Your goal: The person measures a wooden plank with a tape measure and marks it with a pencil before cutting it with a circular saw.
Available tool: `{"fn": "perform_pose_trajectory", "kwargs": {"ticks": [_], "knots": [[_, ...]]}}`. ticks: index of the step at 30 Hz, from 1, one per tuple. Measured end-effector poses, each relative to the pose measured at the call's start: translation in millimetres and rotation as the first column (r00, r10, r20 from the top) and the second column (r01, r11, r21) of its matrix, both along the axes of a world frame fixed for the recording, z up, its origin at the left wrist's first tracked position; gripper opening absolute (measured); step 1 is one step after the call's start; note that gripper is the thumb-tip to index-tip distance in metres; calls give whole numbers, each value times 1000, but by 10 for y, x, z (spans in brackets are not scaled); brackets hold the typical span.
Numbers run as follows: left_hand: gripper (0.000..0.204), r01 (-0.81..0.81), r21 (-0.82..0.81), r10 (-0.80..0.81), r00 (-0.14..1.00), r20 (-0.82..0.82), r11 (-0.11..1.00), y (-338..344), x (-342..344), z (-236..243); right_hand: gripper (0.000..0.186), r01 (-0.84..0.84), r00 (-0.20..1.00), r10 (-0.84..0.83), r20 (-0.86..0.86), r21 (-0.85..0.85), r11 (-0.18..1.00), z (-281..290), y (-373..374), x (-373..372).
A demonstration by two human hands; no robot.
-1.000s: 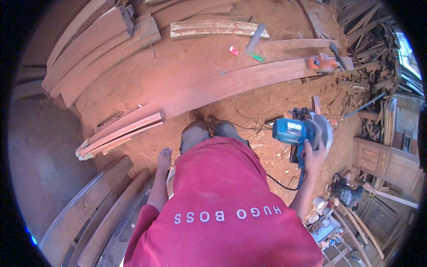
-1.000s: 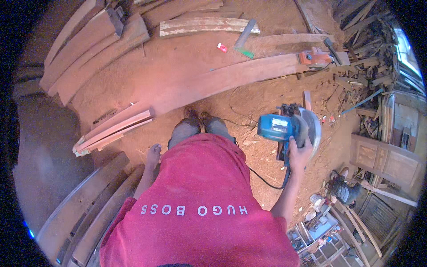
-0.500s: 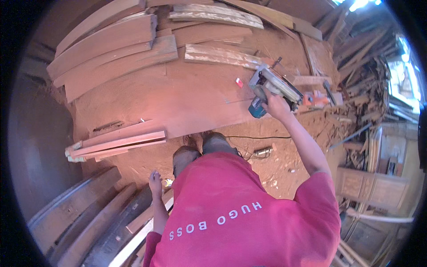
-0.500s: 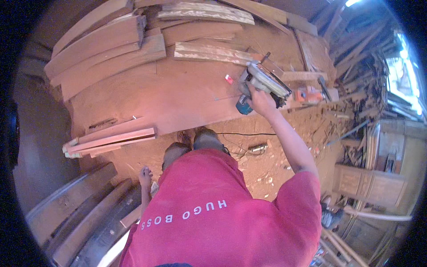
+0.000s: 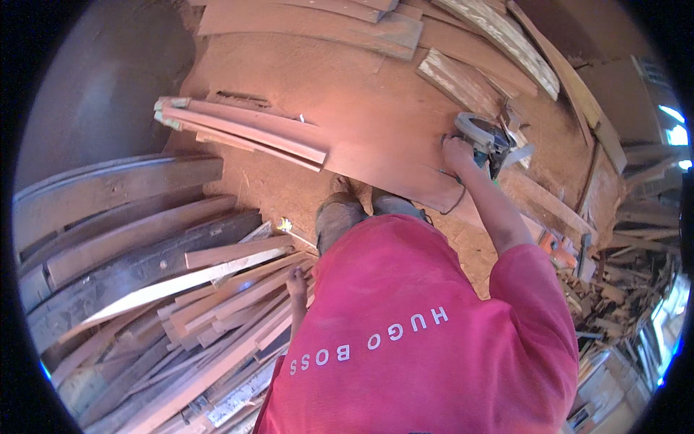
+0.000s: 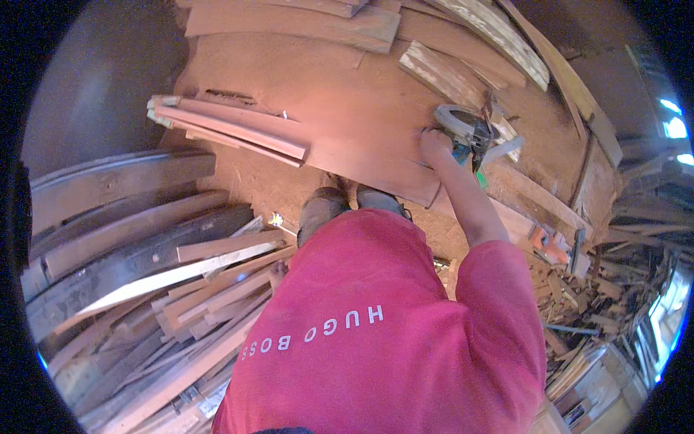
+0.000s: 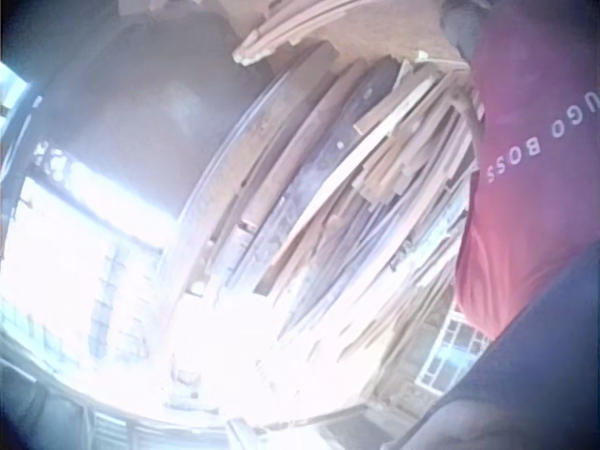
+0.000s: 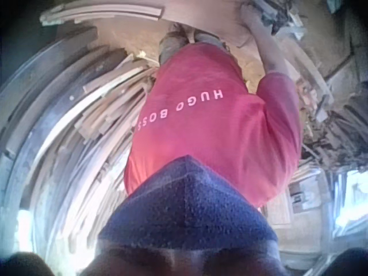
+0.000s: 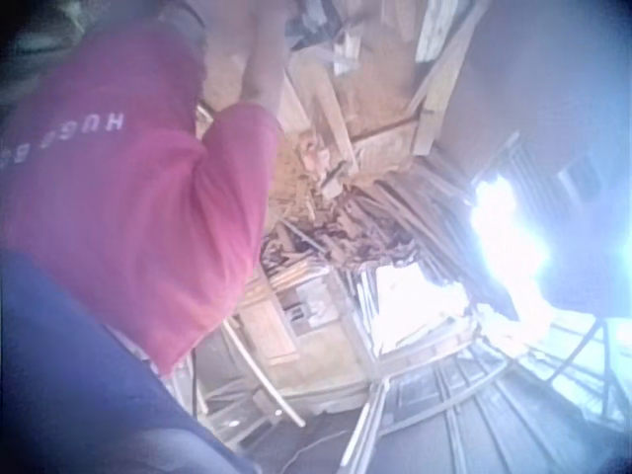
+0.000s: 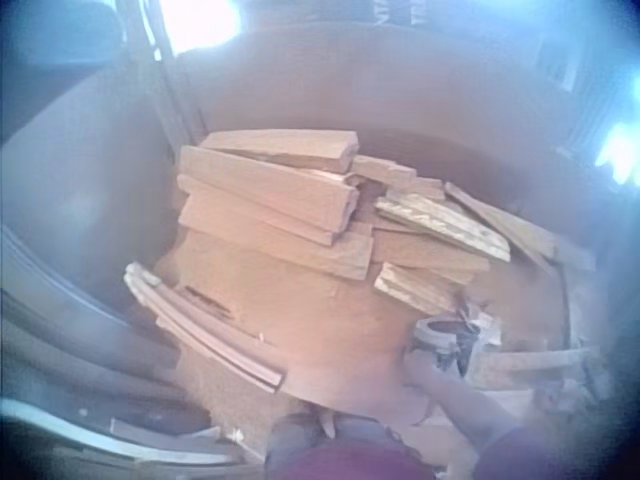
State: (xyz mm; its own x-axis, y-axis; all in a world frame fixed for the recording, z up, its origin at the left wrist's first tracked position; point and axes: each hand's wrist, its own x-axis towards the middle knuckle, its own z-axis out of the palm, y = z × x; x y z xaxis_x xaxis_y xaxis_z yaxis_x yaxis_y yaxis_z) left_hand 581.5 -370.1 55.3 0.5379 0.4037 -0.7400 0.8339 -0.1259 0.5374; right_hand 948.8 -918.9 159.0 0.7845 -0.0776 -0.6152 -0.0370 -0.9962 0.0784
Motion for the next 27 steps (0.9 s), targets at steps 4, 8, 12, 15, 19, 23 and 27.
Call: {"fn": "perform_pose_trajectory", "kwargs": {"ticks": [4,8,12,15,19,23,27], "knots": [[45,255,204,-284,950,127,945,-462,-23,-143,31,-157,985,152,-78,-65,985,-553,14,152],[47,-9,25,6,991,132,1000,-608,95,180,33,-312,945,311,-101,8,950,-444,781,330],[48,-121,4,119,982,146,993,-551,44,442,45,-297,943,332,17,489,820,-194,2070,529],[46,-77,44,71,989,131,996,-488,145,552,50,-188,982,160,99,564,804,-371,2639,509],[46,-117,88,111,991,74,989,-97,107,584,55,-236,971,157,180,616,752,-604,3066,353],[46,-169,7,166,974,156,986,204,716,322,56,-337,941,311,134,458,823,-843,2947,522],[47,-50,27,39,953,300,998,354,1695,319,49,-398,917,357,180,334,854,-128,2983,882]]}}
